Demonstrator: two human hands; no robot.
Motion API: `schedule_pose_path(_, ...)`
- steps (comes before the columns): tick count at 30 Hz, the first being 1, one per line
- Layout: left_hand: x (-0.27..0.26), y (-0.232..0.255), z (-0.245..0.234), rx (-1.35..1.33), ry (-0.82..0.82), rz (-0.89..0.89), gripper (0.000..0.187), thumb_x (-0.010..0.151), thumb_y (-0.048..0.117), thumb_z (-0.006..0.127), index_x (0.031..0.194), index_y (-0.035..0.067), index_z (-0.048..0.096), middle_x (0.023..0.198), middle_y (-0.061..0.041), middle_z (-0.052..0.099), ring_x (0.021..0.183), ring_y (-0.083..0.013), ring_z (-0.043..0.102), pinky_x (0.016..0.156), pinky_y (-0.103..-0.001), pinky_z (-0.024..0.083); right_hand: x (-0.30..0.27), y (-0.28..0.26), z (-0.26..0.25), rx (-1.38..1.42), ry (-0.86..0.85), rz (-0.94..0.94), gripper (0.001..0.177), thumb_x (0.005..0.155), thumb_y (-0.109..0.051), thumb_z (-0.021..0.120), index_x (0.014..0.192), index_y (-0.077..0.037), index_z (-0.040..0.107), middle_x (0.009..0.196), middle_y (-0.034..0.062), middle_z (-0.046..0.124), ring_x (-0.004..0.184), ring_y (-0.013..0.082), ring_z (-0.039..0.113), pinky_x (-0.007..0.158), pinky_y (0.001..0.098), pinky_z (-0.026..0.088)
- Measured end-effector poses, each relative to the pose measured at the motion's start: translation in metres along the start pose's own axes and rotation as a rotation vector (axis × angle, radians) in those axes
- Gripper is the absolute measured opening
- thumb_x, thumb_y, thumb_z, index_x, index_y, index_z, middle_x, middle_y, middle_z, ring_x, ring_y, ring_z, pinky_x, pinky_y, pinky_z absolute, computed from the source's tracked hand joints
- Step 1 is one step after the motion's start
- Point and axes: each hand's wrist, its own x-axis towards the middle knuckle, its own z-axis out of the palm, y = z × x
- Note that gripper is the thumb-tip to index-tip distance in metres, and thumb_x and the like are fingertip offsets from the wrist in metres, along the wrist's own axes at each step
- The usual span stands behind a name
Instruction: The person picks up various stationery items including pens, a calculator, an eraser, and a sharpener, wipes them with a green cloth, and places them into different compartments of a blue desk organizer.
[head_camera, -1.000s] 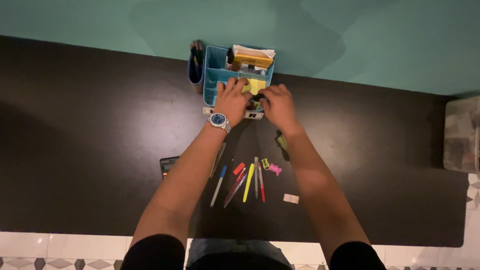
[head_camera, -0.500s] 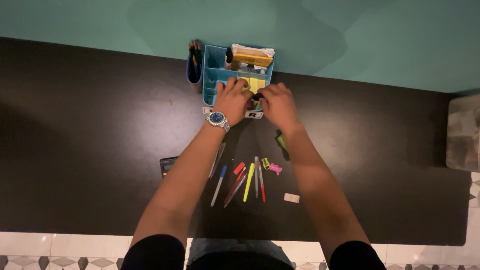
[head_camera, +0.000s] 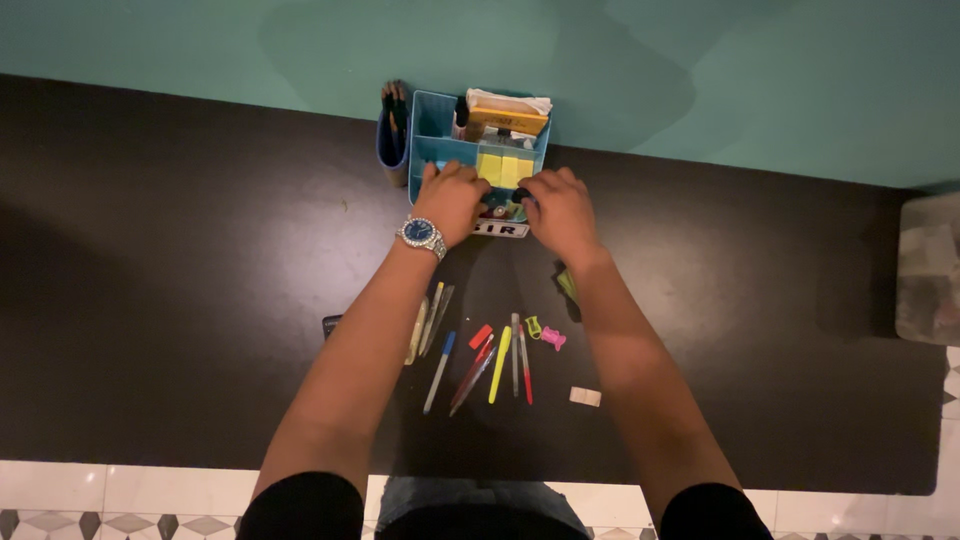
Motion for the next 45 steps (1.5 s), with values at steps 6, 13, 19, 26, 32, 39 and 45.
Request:
schedule_pose_path(6, 0.003, 0.001, 0.001, 0.005, 0.029, 0.005, 0.016, 0.082, 0.016, 0.075, 0.097, 0.011, 0.077, 0.106, -0.007, 0.069, 0.112, -0.029, 0.058, 0.093, -0.053, 0.039, -0.002, 0.001, -0.001, -0.023, -0.007, 0.002, 0.025, 0.081, -0.01, 0.076, 0.106, -0.008, 0.075, 0.103, 0.0075, 0.072, 0.099, 0.0313, 0.062, 0.087, 0.0449, 0.05)
schedule_pose_path(13, 0.001, 0.006, -0.004, -0.014, 0.068, 0.008, 0.022, 0.08, 0.014, 0.075, 0.101, 0.011, 0.073, 0.103, -0.007, 0.069, 0.109, -0.0303, 0.058, 0.093, -0.055, 0.038, -0.003, -0.004, -0.005, -0.021, -0.007, 0.014, 0.024, 0.081, -0.01, 0.076, 0.104, -0.008, 0.075, 0.102, 0.007, 0.071, 0.1, 0.0308, 0.062, 0.088, 0.0444, 0.05)
schedule_pose_path(19, -0.002, 0.005, -0.003, -0.017, 0.098, 0.01, 0.017, 0.081, 0.013, 0.075, 0.098, 0.012, 0.071, 0.098, -0.006, 0.07, 0.107, -0.0292, 0.058, 0.091, -0.051, 0.039, -0.002, -0.006, -0.006, -0.042, 0.025, -0.013, 0.022, 0.081, -0.009, 0.076, 0.103, -0.01, 0.076, 0.102, 0.005, 0.071, 0.099, 0.0296, 0.062, 0.088, 0.0441, 0.05)
schedule_pose_path(26, -0.003, 0.007, 0.003, -0.03, 0.156, 0.021, 0.016, 0.082, 0.012, 0.075, 0.098, 0.014, 0.075, 0.093, -0.004, 0.071, 0.103, -0.0272, 0.06, 0.088, -0.048, 0.039, -0.003, -0.008, -0.008, -0.038, 0.009, -0.008, 0.022, 0.081, -0.009, 0.076, 0.103, -0.01, 0.077, 0.1, 0.0046, 0.072, 0.098, 0.0294, 0.062, 0.087, 0.0442, 0.049)
schedule_pose_path(32, -0.004, 0.006, 0.004, 0.002, 0.164, 0.006, 0.017, 0.079, 0.013, 0.076, 0.096, 0.015, 0.077, 0.096, -0.005, 0.07, 0.105, -0.0276, 0.06, 0.09, -0.049, 0.04, -0.003, -0.005, -0.005, -0.036, 0.01, -0.017, 0.023, 0.083, -0.008, 0.075, 0.105, -0.008, 0.076, 0.102, 0.0065, 0.073, 0.097, 0.0296, 0.063, 0.088, 0.0437, 0.05)
schedule_pose_path(39, -0.003, 0.006, 0.006, 0.02, 0.205, -0.008, 0.025, 0.08, 0.012, 0.075, 0.106, 0.012, 0.076, 0.099, -0.007, 0.069, 0.104, -0.0294, 0.059, 0.089, -0.05, 0.04, -0.002, 0.0, -0.002, -0.035, 0.006, 0.003, 0.021, 0.085, -0.009, 0.073, 0.105, -0.009, 0.077, 0.101, 0.0062, 0.074, 0.096, 0.0304, 0.062, 0.086, 0.0441, 0.049)
schedule_pose_path(45, -0.005, 0.009, -0.001, 0.039, 0.203, -0.035, 0.022, 0.084, 0.011, 0.074, 0.105, 0.014, 0.075, 0.103, -0.007, 0.068, 0.106, -0.0291, 0.059, 0.091, -0.05, 0.042, -0.003, 0.0, 0.002, -0.097, 0.0, -0.007, 0.023, 0.085, -0.009, 0.072, 0.107, -0.01, 0.077, 0.101, 0.0049, 0.072, 0.098, 0.029, 0.061, 0.085, 0.0446, 0.049)
